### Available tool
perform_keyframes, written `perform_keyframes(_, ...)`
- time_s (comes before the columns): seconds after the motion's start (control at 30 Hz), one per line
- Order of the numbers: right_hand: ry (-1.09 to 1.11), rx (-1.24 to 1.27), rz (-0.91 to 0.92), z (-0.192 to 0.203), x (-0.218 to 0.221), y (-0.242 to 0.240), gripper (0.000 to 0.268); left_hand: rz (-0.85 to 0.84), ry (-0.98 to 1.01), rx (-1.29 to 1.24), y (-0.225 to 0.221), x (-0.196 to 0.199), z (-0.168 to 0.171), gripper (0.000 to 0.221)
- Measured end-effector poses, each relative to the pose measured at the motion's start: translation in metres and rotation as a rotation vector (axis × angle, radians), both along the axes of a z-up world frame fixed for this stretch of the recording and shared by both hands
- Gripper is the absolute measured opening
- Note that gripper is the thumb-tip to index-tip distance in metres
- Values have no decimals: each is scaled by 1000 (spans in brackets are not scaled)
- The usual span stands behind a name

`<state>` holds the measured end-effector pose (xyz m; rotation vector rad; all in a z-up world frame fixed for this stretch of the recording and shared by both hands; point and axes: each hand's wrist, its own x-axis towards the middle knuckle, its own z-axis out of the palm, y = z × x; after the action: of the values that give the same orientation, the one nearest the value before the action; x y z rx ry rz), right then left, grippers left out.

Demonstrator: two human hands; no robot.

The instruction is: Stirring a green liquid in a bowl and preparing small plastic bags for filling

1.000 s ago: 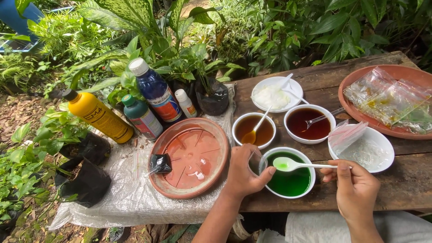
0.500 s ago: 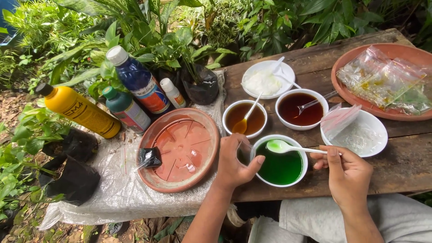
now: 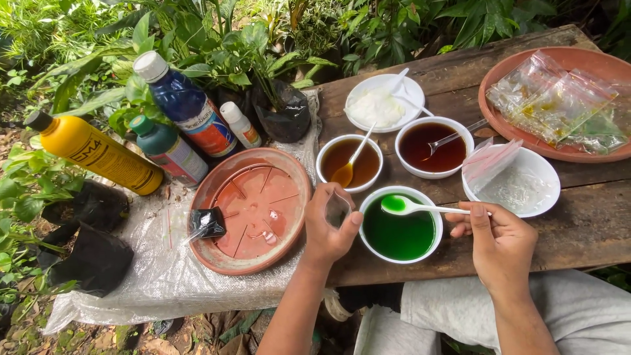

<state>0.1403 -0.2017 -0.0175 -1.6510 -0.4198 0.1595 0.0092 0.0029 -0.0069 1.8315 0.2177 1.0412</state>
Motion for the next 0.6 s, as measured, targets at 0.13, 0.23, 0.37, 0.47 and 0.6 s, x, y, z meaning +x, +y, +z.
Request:
perform_keyframes(0.13,-3,25,13,-6,1,-2,30,23,25,103,1,2,-6,41)
perform_keyframes(0.23,-26,37,19,-8,2,-3,30,2,28,139,3,4,-8,38)
perform_keyframes(0.37,-45,53,36,-8,1,-5,31,-16,73,144,1,4,-6,38)
perform_keyframes(0.47,-30,71,47,-9,1,-5,32,-31,78,130,0,4,-2,40)
perform_keyframes(0.6,-50,66,42,-11,1,-5,32,-26,70,135,1,4,-2,39)
